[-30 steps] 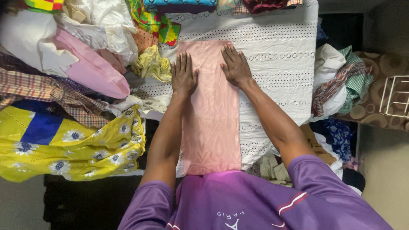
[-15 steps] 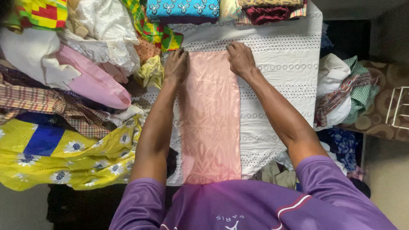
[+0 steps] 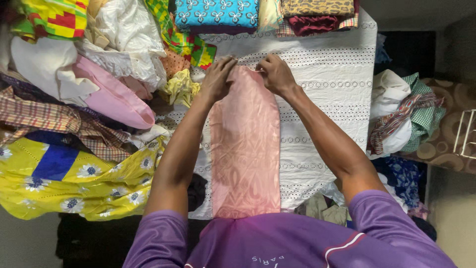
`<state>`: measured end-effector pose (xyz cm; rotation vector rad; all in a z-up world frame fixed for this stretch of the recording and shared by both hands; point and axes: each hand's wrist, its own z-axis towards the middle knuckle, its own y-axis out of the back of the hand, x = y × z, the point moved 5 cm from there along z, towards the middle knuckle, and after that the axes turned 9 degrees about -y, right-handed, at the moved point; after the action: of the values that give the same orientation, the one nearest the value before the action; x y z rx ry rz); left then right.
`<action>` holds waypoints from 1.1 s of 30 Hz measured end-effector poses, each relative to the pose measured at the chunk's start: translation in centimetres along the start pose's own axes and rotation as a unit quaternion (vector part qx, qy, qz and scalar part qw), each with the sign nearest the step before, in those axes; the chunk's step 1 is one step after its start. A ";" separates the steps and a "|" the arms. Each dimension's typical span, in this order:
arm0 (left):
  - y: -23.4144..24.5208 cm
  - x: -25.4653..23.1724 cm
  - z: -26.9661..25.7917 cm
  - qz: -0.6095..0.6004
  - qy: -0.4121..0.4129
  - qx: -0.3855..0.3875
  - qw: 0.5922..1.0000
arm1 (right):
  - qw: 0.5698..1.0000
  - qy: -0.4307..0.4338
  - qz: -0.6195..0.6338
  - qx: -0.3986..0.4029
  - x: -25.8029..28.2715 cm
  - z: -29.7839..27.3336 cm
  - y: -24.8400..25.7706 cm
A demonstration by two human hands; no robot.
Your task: The person folds a piece of pink fabric and then a yellow patterned child's garment on a white lace-covered table, smoothing the items by hand as they work.
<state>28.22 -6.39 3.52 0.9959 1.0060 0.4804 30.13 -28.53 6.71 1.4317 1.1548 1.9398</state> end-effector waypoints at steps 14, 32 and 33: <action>2.0 0.1 -2.2 0.047 -0.075 -0.023 0.996 | 0.993 0.071 0.073 -0.060 4.6 -6.7 6.4; 3.9 -11.7 -24.9 -0.005 -0.102 -0.101 0.990 | 0.977 -0.128 0.107 -0.134 10.0 -30.7 3.2; 3.0 -12.0 -26.0 -0.001 -0.105 -0.086 0.991 | 0.977 -0.129 0.105 -0.135 10.1 -31.9 2.4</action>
<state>0.09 -1.64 7.37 0.8709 0.7633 0.4427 -2.86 -33.31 10.81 1.6449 0.6189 1.8873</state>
